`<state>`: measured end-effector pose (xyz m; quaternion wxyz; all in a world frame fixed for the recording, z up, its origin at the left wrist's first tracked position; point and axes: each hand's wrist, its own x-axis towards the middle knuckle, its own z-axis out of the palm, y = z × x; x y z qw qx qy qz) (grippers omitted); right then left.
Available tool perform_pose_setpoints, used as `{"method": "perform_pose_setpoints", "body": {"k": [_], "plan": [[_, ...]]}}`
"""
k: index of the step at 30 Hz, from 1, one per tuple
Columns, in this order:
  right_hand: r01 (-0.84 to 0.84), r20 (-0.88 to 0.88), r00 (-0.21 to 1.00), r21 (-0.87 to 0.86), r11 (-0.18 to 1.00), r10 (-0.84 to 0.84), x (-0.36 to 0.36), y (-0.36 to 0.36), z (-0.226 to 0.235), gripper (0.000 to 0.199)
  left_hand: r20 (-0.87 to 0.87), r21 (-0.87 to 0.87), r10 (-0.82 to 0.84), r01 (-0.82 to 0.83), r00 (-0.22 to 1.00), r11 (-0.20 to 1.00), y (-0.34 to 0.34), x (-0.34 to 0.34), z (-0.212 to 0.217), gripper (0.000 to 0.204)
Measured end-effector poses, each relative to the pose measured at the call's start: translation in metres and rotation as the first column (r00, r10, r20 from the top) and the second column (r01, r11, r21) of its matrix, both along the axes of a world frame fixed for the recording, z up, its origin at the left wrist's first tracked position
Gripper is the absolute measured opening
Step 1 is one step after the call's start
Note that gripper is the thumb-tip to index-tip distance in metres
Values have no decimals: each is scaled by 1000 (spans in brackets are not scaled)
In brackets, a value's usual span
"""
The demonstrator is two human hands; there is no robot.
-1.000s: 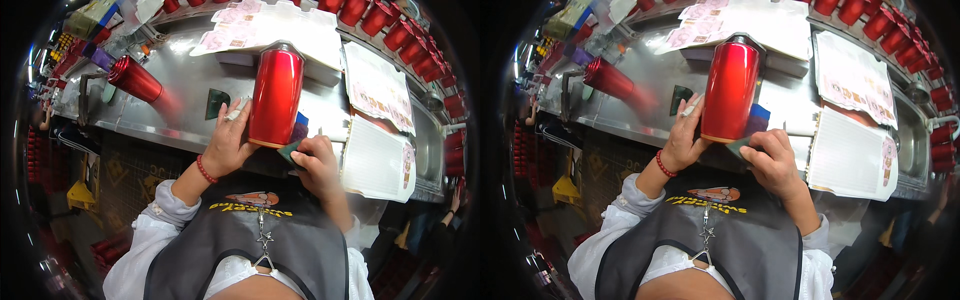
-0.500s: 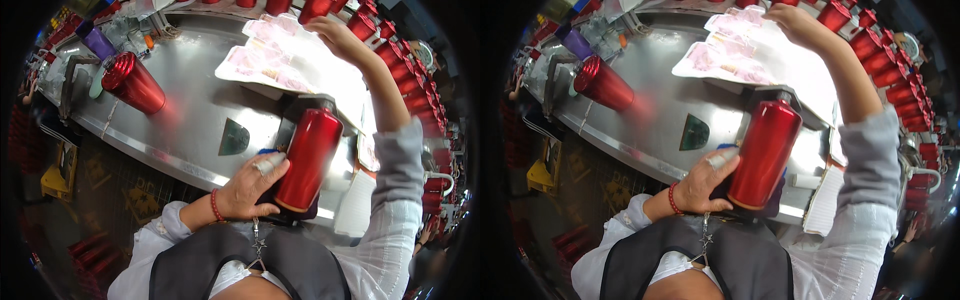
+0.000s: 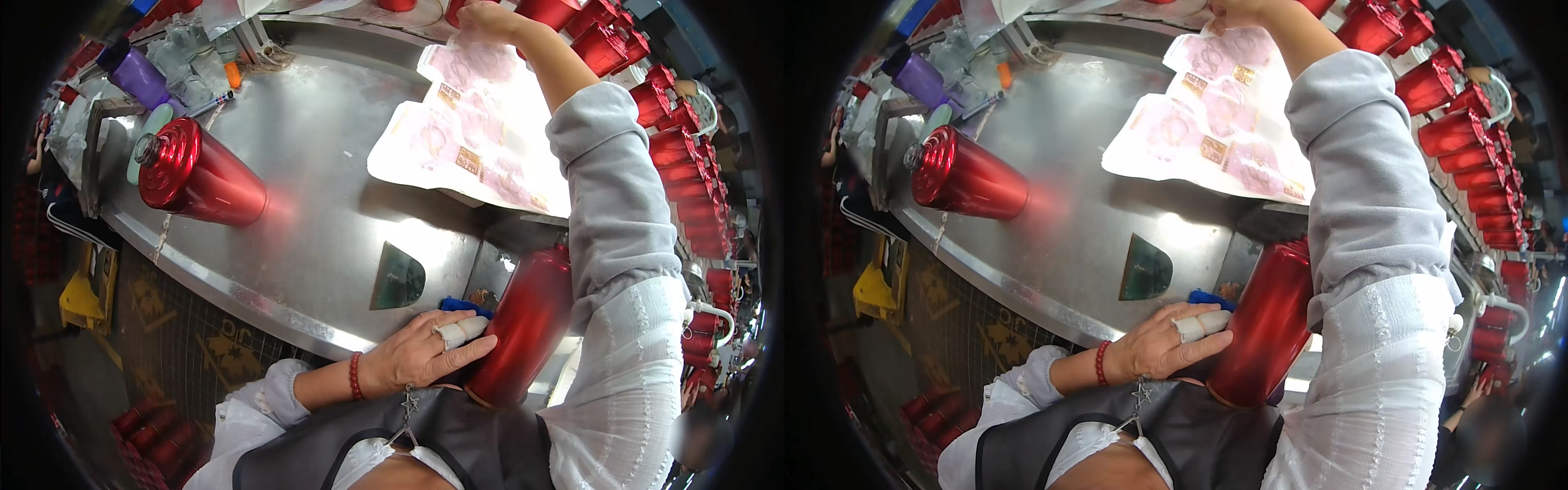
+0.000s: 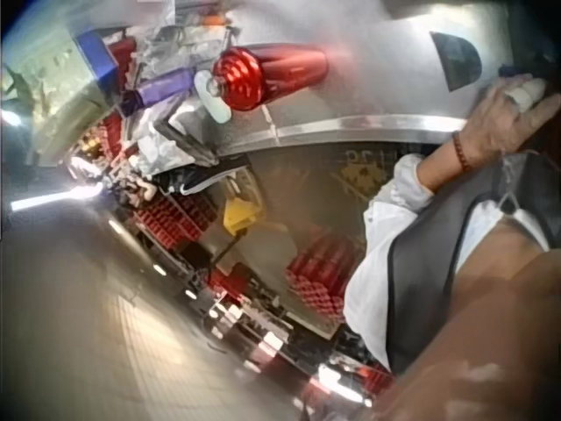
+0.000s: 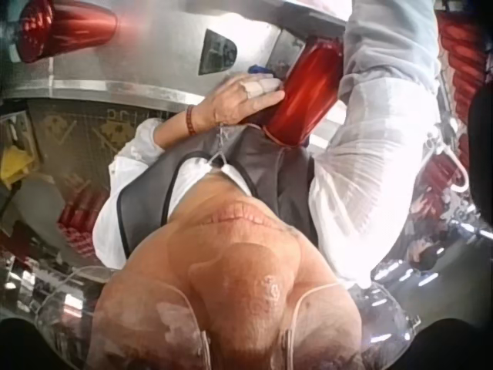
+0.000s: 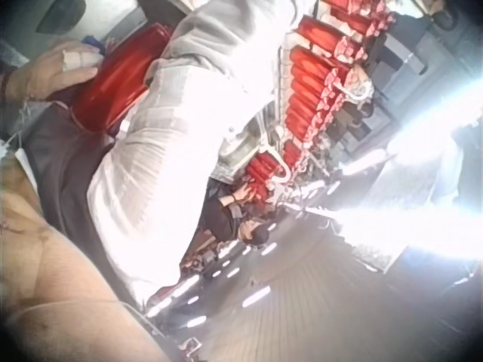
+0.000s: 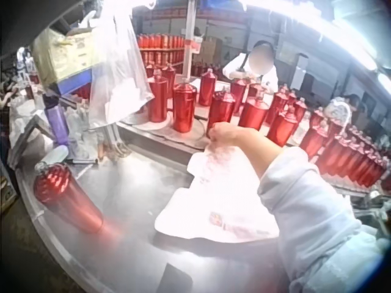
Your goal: The person scrubs and wipes red beverage cans on a metal workbench using a green sponge and a white cloth. They rotate each can to clean all sides, then place it aside. The person repeats this process for multiple cans.
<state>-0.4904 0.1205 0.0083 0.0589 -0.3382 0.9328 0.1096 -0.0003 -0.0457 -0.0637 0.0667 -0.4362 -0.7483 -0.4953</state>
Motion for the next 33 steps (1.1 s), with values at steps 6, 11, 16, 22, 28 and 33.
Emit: {"method": "perform_pose_setpoints", "body": {"k": [6,11,16,22,28,33], "plan": [[-396,-411,843,-35,918,348,28,18,-2,25,70,38,-22,19,997,999,0,1,8,87],[-269,-508,860,-368,890,50,81,33,27,16,84,-8,-12,13,996,1000,-1,3,11,102],[-12,-181,971,-684,730,-154,149,51,92,13,119,-3,-21,21,993,1000,-4,4,17,94],[468,240,879,-599,649,-412,183,123,105,29,112,-6,-26,27,993,1000,-1,4,22,91],[216,-293,902,-330,919,-317,144,193,-58,24,102,-1,-45,46,994,999,2,2,16,90],[106,-408,867,-410,906,-286,187,170,-6,17,130,-56,-17,24,991,998,3,6,15,96]]}}
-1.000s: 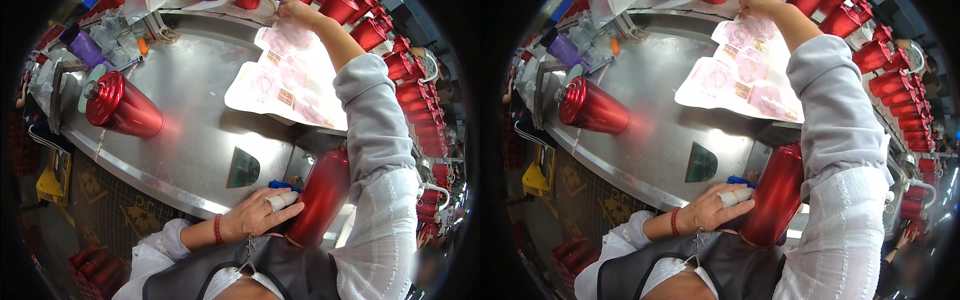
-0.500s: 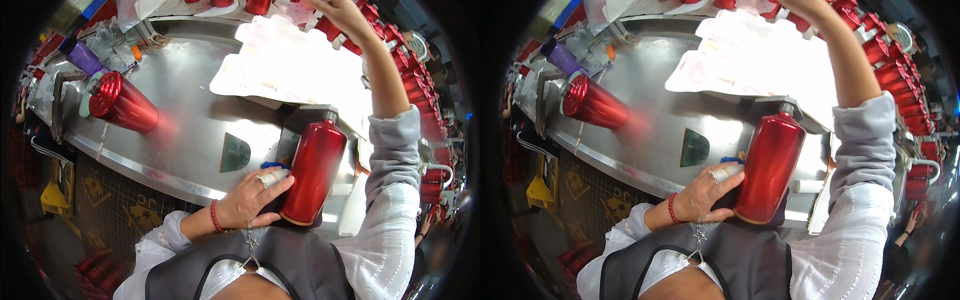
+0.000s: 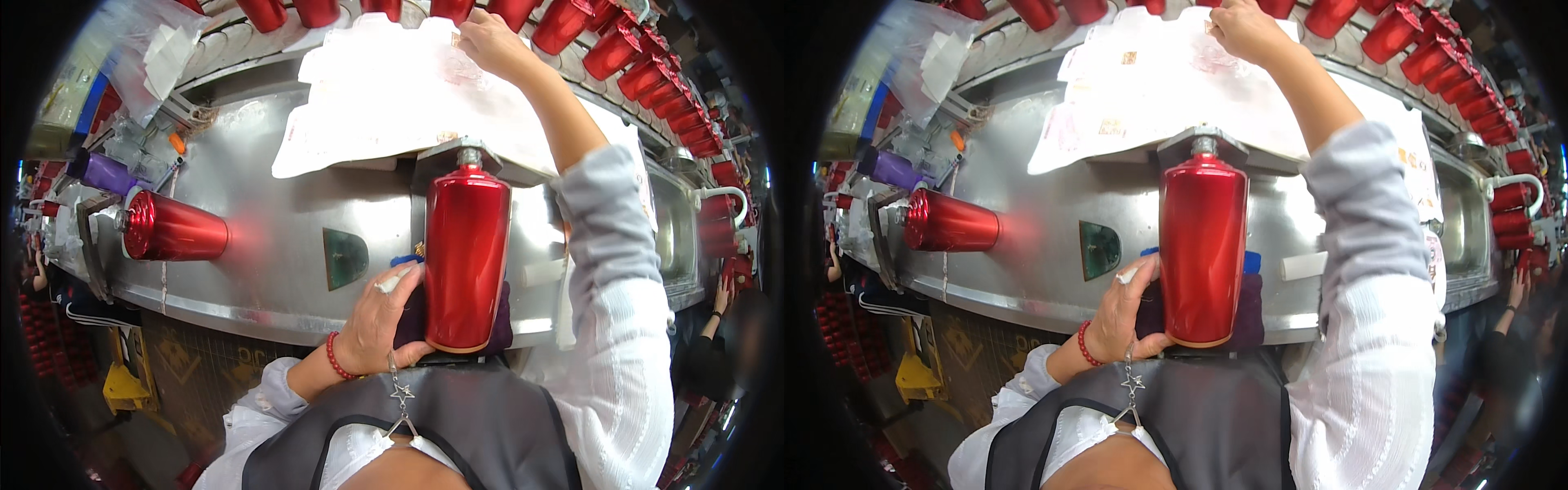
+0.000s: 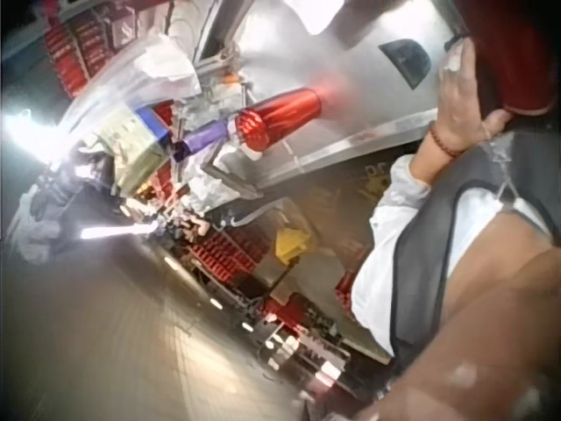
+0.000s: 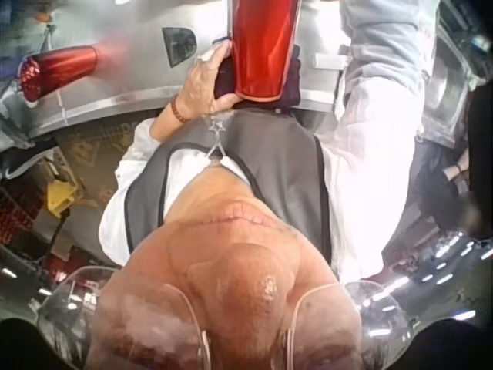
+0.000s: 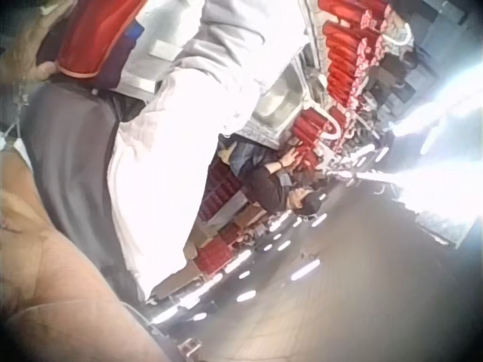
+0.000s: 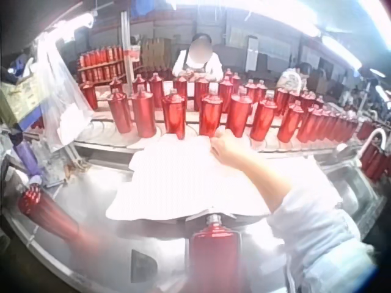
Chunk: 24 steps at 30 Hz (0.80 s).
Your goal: The person scrubs and wipes red beverage cans on a metal workbench using a green sponge and a white cloth. They rotate each can to clean all sides, then place it aside. The person repeats this process for multiple cans.
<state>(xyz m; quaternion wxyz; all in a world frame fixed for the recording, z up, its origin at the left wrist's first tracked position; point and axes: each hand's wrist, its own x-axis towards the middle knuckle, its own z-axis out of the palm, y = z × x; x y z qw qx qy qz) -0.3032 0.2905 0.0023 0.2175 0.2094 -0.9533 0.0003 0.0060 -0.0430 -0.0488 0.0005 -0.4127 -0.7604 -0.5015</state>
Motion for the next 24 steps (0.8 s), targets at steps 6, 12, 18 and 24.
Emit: {"method": "perform_pose_setpoints", "body": {"k": [6,12,18,24], "plan": [[-281,-76,957,-14,960,279,135,-8,117,14,-115,-157,99,-117,988,981,17,5,14,114],[-267,25,962,-106,958,270,252,-24,168,14,-272,-161,175,-224,946,961,17,8,24,100],[-268,117,950,-164,949,289,310,-33,183,16,-502,-188,164,-292,849,938,26,11,50,105],[-367,221,882,-230,901,416,334,-39,199,14,-447,-162,214,-314,869,935,34,8,41,121]]}}
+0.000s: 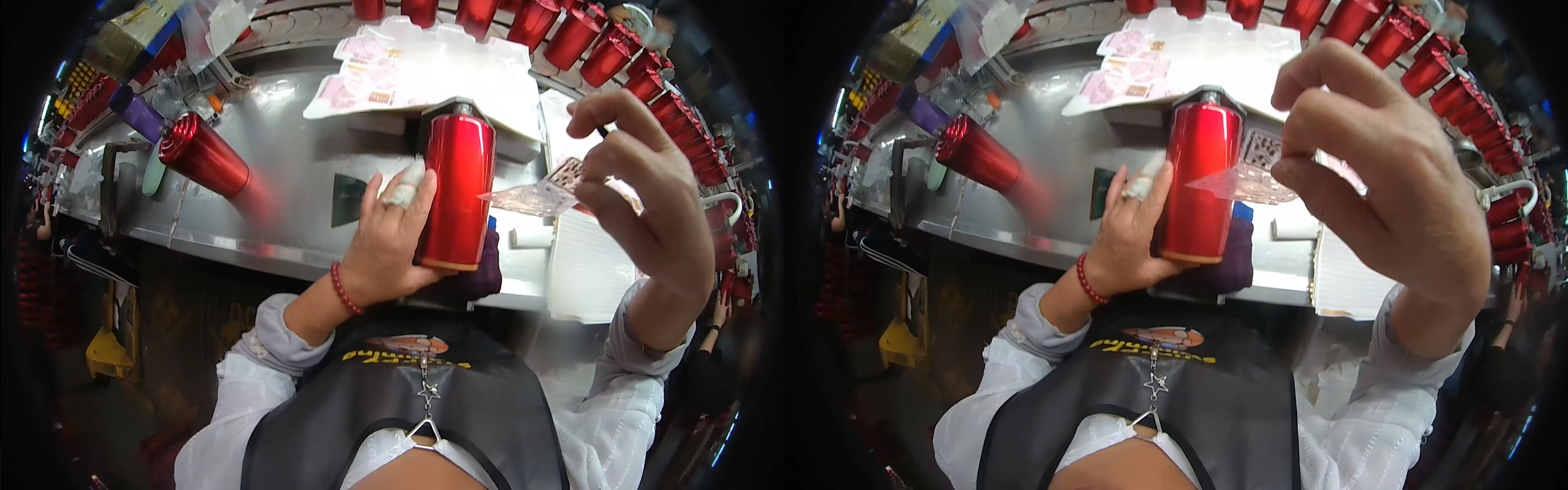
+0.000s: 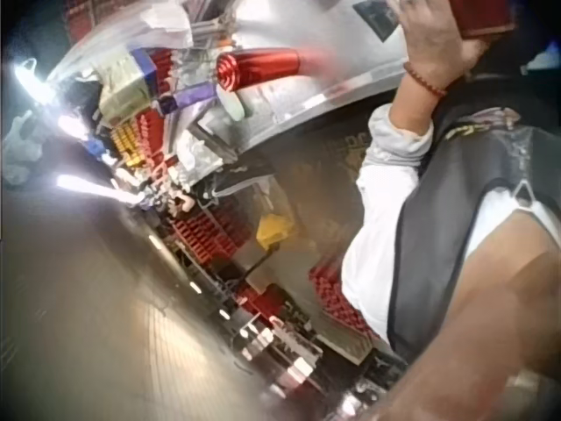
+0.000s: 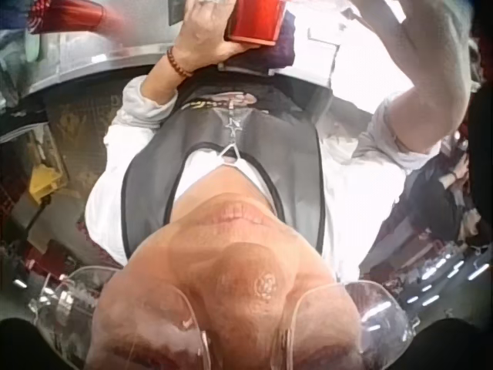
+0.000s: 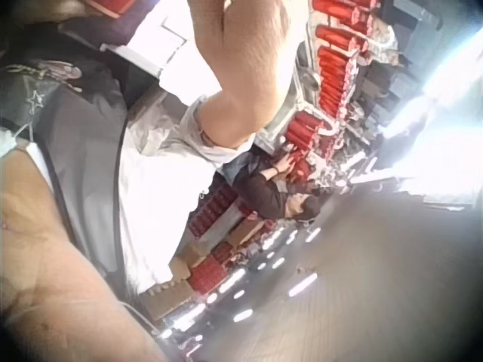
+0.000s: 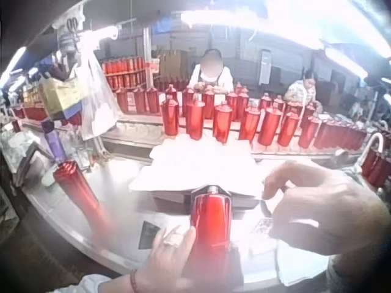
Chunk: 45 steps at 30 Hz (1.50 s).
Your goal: The person scrubs and wipes red beverage cans on a metal workbench using a green sponge and a white cloth. They rotate each can to clean all sides, then place it aside. The person repeats this process for multiple cans.
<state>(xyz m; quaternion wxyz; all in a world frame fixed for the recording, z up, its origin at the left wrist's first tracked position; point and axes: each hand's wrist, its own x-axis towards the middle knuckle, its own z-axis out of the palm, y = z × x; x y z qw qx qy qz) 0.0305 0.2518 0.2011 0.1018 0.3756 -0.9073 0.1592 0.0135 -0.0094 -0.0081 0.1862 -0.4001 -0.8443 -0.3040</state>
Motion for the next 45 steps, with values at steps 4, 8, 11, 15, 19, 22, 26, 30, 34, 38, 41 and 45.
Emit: {"method": "perform_pose_setpoints", "body": {"k": [4,8,11,15,19,22,26,30,34,38,41,45], "plan": [[-76,27,997,-53,996,77,-17,-4,-22,13,21,-15,-5,6,1000,1000,-1,0,-1,119],[63,74,996,-194,979,-50,-52,-12,-105,19,122,95,-85,74,989,993,-2,-3,-16,120],[190,59,981,-178,966,-182,-62,-17,-137,19,232,178,-180,140,956,974,-9,-5,-15,115],[278,17,960,-198,940,-281,-63,-19,-148,16,235,330,-267,182,935,926,-8,-20,-2,79],[213,-268,902,-405,889,-339,-49,-21,-154,23,149,216,-166,131,975,967,7,-30,5,57],[212,-130,949,-410,887,-287,-19,-27,-169,48,162,212,-141,105,977,972,6,-30,1,58],[235,45,970,-423,875,-238,0,-29,-184,59,180,166,-118,88,977,982,0,-21,7,60],[263,136,965,-434,862,-226,5,-26,-181,61,211,151,-124,92,970,984,-1,-20,9,66],[307,172,951,-430,849,-256,-3,-29,-179,63,177,102,-62,45,982,994,5,-32,15,70],[357,229,932,-446,821,-281,-1,-31,-177,65,210,133,-78,50,975,990,4,-32,14,73],[343,215,938,-439,831,-274,-1,-29,-181,65,208,77,-83,68,975,995,2,-34,18,76],[333,248,936,-403,852,-248,7,-23,-182,62,220,80,-110,95,969,992,-3,-34,15,73]]}}
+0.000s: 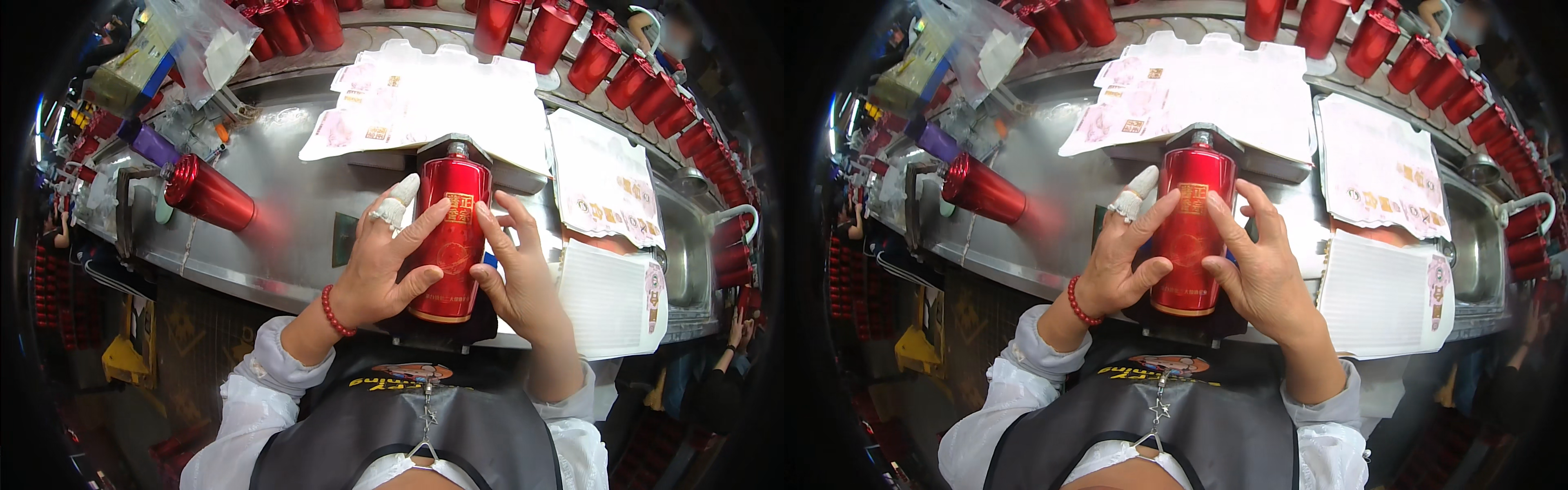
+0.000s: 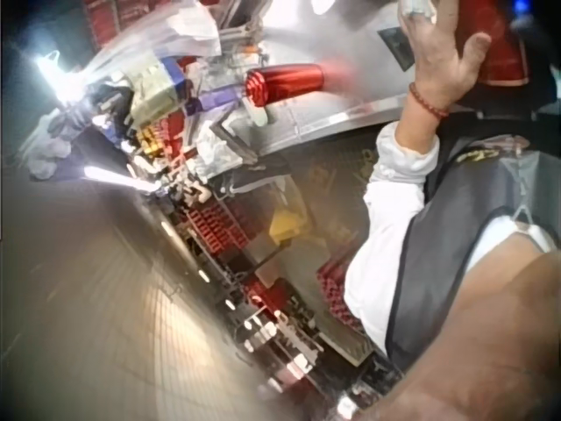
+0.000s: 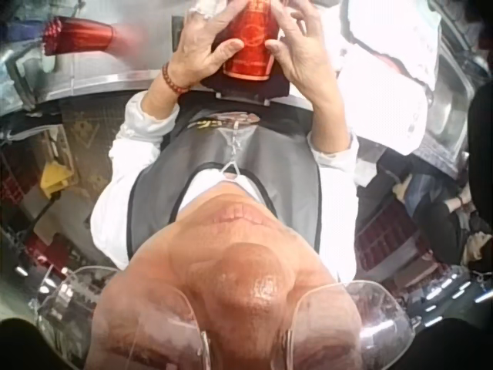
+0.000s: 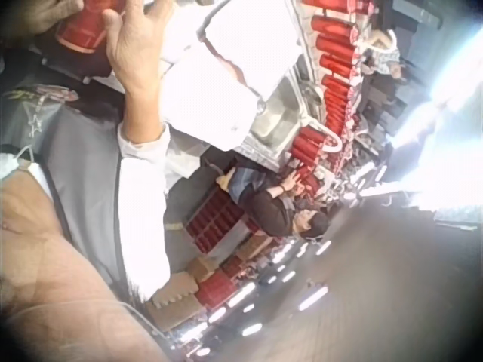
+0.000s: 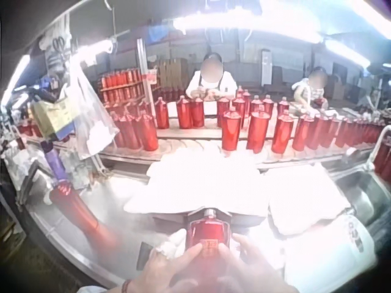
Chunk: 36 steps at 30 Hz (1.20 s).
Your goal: The person scrubs and wipes red beverage cans on a metal workbench using a green sponge and a white cloth. They rotate each can to clean all sides, then place it aside. The person repeats this process for multiple cans.
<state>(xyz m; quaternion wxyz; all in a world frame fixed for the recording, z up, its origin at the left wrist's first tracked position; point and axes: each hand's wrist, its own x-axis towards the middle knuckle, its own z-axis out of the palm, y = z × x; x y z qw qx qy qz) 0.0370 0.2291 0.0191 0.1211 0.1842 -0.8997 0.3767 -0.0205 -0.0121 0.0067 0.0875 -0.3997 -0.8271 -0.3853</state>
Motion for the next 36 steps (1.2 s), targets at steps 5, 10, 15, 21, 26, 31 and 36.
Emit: {"method": "perform_pose_setpoints", "body": {"k": [5,10,15,21,26,31,36], "plan": [[-31,-8,1000,-87,996,31,5,-4,-4,67,38,66,-33,31,999,997,0,1,-5,69],[-25,11,1000,-98,995,27,8,-5,-11,64,24,40,-44,43,999,998,-1,0,-4,69],[-57,-17,998,-196,979,55,2,-2,-18,57,26,108,-50,47,998,993,3,-6,-7,72],[-73,4,997,-208,975,75,9,-2,-28,63,11,99,-82,81,997,992,-1,-4,-19,77],[-83,-15,997,-203,976,82,10,2,-30,65,-13,73,-105,105,994,992,0,-7,-15,77],[-64,17,997,-202,977,69,11,2,-29,65,11,134,-128,126,992,983,0,-7,-15,75],[-71,20,997,-228,971,77,11,1,-30,65,-33,135,-148,151,988,979,2,-9,-16,72]]}}
